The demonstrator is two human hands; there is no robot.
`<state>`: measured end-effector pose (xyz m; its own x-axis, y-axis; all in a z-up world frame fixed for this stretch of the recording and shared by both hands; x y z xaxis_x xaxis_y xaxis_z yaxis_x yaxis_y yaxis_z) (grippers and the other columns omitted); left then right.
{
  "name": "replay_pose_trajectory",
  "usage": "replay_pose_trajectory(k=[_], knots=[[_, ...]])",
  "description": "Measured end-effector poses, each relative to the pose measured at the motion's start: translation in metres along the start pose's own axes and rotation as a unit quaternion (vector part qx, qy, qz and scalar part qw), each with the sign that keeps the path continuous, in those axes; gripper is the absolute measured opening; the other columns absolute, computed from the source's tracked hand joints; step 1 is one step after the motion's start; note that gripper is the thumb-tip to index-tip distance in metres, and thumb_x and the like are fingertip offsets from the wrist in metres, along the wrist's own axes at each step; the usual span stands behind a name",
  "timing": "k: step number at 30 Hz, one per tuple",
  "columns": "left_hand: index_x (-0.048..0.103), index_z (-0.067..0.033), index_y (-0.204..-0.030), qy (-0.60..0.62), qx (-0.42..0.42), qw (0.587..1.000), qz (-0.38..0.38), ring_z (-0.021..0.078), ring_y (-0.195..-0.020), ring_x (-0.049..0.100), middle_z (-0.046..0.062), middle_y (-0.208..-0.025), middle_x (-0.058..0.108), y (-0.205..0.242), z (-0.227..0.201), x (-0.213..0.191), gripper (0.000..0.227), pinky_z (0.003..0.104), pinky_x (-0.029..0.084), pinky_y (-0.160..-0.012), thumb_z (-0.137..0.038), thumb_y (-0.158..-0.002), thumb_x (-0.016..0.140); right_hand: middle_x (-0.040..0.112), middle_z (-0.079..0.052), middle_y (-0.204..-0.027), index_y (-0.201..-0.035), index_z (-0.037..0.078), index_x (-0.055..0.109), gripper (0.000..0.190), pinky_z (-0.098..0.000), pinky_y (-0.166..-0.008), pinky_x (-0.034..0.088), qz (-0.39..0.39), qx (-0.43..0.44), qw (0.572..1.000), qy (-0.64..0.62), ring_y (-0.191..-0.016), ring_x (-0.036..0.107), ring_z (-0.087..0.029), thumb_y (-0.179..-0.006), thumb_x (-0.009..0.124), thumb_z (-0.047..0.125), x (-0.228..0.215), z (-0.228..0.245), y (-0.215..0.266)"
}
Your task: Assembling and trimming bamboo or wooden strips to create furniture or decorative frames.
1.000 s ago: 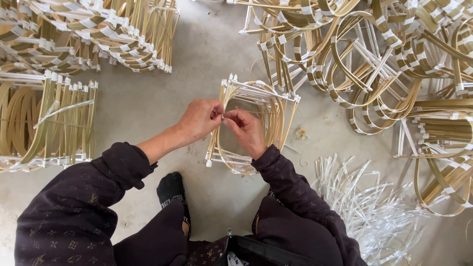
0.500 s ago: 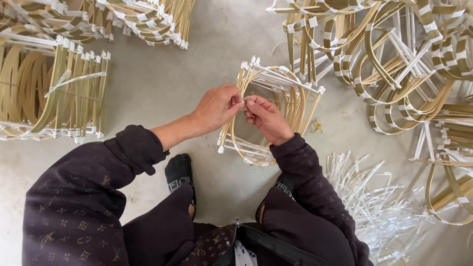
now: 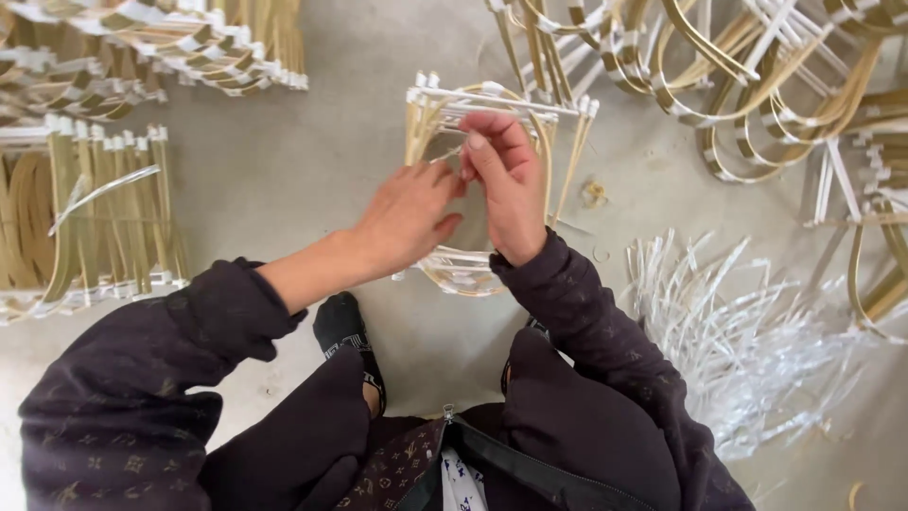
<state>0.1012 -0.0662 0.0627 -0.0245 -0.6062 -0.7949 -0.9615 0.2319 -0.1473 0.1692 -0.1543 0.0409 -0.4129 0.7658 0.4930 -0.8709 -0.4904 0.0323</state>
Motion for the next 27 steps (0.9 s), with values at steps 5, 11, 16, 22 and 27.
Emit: replay_pose_trajectory(k=[5, 11, 16, 22, 27], knots=[[0.066, -0.0052, -0.107, -0.045, -0.01, 0.988, 0.15, 0.0345, -0.113, 0.058, 0.014, -0.114, 0.062, -0.038, 0.014, 0.1, 0.032, 0.049, 0.046, -0.095, -0.019, -0.081, 0.077, 0.066, -0.006, -0.108, -0.126, 0.004, 0.058, 0.012, -0.0229, -0.076, 0.049, 0.003, -0.147, 0.988, 0.047, -0.083, 0.058, -0.01, -0.116, 0.057, 0.01, -0.022, 0.094, 0.024], [0.068, -0.0062, -0.114, -0.155, -0.053, 0.941, 0.296, 0.0352, -0.118, 0.06, 0.017, -0.125, 0.065, -0.082, 0.068, 0.19, 0.037, 0.048, 0.049, -0.098, -0.014, -0.078, 0.073, 0.07, -0.003, -0.096, -0.118, 0.005, 0.065, 0.012, -0.023, -0.071, 0.049, -0.081, -0.094, 0.963, 0.238, -0.078, 0.058, -0.01, -0.109, 0.063, 0.012, -0.183, 0.033, -0.005], [0.068, -0.0078, -0.122, -0.229, -0.029, 0.898, 0.376, 0.0329, -0.112, 0.068, 0.016, -0.121, 0.069, -0.079, 0.104, 0.25, 0.037, 0.046, 0.057, -0.086, -0.013, -0.086, 0.069, 0.073, -0.008, -0.083, -0.09, 0.012, 0.076, 0.019, -0.0403, -0.068, 0.054, 0.018, 0.092, 0.785, 0.612, -0.075, 0.068, -0.025, -0.08, 0.083, 0.027, -0.237, -0.074, 0.01], [0.063, -0.0052, -0.131, -0.282, 0.039, 0.878, 0.385, 0.029, -0.11, 0.068, 0.014, -0.129, 0.066, -0.077, 0.089, 0.26, 0.048, 0.041, 0.059, -0.078, -0.012, -0.084, 0.07, 0.07, -0.007, -0.08, -0.08, 0.013, 0.074, 0.016, -0.0434, -0.069, 0.054, 0.047, 0.036, 0.712, 0.7, -0.082, 0.067, -0.03, -0.073, 0.084, 0.024, -0.259, -0.114, 0.025], [0.059, -0.01, -0.135, -0.241, -0.001, 0.878, 0.413, 0.0274, -0.125, 0.057, 0.009, -0.142, 0.055, -0.068, 0.098, 0.258, 0.052, 0.048, 0.059, -0.074, -0.012, -0.084, 0.069, 0.073, -0.005, -0.082, -0.088, 0.013, 0.072, 0.011, -0.0428, -0.072, 0.054, 0.116, 0.189, 0.721, 0.657, -0.08, 0.069, -0.027, -0.081, 0.075, 0.02, -0.267, -0.106, 0.036]])
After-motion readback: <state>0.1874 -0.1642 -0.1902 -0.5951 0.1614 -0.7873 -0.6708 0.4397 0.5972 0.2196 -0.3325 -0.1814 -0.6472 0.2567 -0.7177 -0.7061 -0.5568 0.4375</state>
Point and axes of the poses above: each hand's wrist, its own y-axis away from the middle knuckle, its own x-axis out of the palm, z = x × y, the point moved 9 cm from there along -y, towards the middle knuckle
